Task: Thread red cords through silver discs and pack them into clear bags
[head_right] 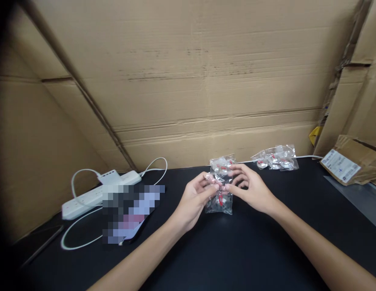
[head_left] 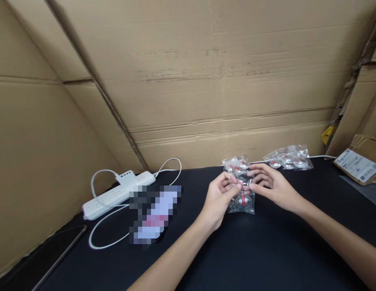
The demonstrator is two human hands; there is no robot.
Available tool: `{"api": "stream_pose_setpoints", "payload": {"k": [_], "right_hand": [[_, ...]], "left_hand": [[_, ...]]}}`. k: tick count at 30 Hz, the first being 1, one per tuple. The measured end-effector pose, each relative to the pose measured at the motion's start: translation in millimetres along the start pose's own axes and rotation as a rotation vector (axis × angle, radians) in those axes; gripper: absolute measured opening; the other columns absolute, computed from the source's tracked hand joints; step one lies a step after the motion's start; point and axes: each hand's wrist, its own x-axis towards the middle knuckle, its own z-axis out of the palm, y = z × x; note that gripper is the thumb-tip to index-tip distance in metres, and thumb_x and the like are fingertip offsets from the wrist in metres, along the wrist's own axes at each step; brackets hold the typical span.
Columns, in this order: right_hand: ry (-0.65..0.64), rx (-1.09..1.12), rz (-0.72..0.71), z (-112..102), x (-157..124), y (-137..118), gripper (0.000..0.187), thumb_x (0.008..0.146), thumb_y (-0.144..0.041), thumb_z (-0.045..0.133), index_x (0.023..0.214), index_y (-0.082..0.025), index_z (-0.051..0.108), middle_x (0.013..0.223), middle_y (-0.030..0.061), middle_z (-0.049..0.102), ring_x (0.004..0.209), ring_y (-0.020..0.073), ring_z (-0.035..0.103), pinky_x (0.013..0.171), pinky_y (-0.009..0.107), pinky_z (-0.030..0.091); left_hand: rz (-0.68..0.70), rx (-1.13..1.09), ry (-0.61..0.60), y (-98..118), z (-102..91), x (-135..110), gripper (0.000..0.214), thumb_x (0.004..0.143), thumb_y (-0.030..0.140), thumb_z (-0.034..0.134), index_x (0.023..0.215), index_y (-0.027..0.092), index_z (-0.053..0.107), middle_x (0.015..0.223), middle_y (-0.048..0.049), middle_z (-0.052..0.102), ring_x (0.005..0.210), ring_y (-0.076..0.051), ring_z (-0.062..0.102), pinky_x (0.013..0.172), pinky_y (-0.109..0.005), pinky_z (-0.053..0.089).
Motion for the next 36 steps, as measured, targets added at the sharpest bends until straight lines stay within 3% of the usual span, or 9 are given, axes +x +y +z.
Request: {"api": "stream_pose_setpoints", "payload": {"k": [3, 6, 12, 16, 21, 27, 36], "right_hand": [[-0.087, 0.044, 0.091, 2.2, -0.6, 5.9, 0.026, 0.080, -0.037, 0.071, 0.095, -0.018, 0.063, 0.083, 0.0043, 0.065, 0.069, 0.0144, 0.063, 0.063, 0.028, 0.054], [-0.118, 0.052, 0.089, 4.1, -1.7, 8.3, 0.022, 0.083, -0.037, 0.067, 0.079, -0.016, 0.065, 0.069, 0.0013, 0.062, 0.062, 0.0132, 0.060, 0.061, 0.028, 0.052], [0.040, 0.058, -0.018, 8.2, -3.1, 8.6, 0.018, 0.081, -0.036, 0.070, 0.080, -0.017, 0.067, 0.074, 0.0024, 0.065, 0.069, 0.0151, 0.063, 0.069, 0.030, 0.053], [0.097, 0.021, -0.018, 9.0, -2.3, 16.6, 0.022, 0.081, -0.039, 0.069, 0.083, -0.018, 0.066, 0.078, 0.0033, 0.066, 0.073, 0.0172, 0.066, 0.073, 0.032, 0.055], [-0.075, -0.117, 0.069, 0.0, 0.1, 25.6, 0.024, 0.083, -0.041, 0.065, 0.087, -0.017, 0.065, 0.084, 0.0057, 0.068, 0.079, 0.0190, 0.066, 0.071, 0.031, 0.054], [-0.235, -0.204, 0.130, -13.4, 1.7, 21.6, 0.022, 0.087, -0.036, 0.060, 0.091, -0.016, 0.066, 0.074, 0.0037, 0.065, 0.064, 0.0155, 0.062, 0.062, 0.028, 0.051], [-0.215, -0.175, 0.176, -12.1, 1.9, 28.3, 0.017, 0.081, -0.030, 0.065, 0.077, -0.014, 0.068, 0.067, 0.0045, 0.067, 0.056, 0.0143, 0.062, 0.060, 0.027, 0.049]], "left_hand": [[0.002, -0.046, -0.001, -0.7, -0.8, -0.1, 0.024, 0.074, 0.023, 0.075, 0.081, 0.018, 0.053, 0.087, -0.0037, 0.068, 0.086, -0.018, 0.067, 0.082, -0.032, 0.053], [0.018, -0.029, -0.018, -1.8, -2.1, 0.6, 0.021, 0.077, 0.023, 0.073, 0.088, 0.017, 0.056, 0.090, -0.0059, 0.071, 0.094, -0.022, 0.068, 0.091, -0.037, 0.051], [0.079, 0.095, 0.008, 0.2, -4.3, 2.9, 0.021, 0.080, 0.026, 0.071, 0.094, 0.016, 0.059, 0.097, -0.0090, 0.073, 0.096, -0.023, 0.069, 0.094, -0.041, 0.051], [-0.026, 0.303, -0.004, -6.0, -8.4, 5.1, 0.028, 0.078, 0.022, 0.071, 0.104, 0.015, 0.062, 0.107, -0.0121, 0.070, 0.105, -0.024, 0.065, 0.094, -0.040, 0.050], [-0.050, 0.373, -0.133, -21.4, -12.4, 6.3, 0.017, 0.080, 0.016, 0.065, 0.096, 0.013, 0.068, 0.097, -0.0112, 0.071, 0.094, -0.023, 0.067, 0.083, -0.035, 0.053], [-0.009, 0.293, 0.006, -26.3, -19.3, 11.0, 0.016, 0.078, 0.017, 0.067, 0.093, 0.013, 0.069, 0.091, -0.0105, 0.073, 0.085, -0.022, 0.069, 0.075, -0.032, 0.056], [-0.036, 0.220, 0.053, -26.0, -14.1, 7.0, 0.015, 0.075, 0.019, 0.070, 0.088, 0.011, 0.069, 0.083, -0.0104, 0.074, 0.076, -0.020, 0.070, 0.070, -0.030, 0.056]]}}
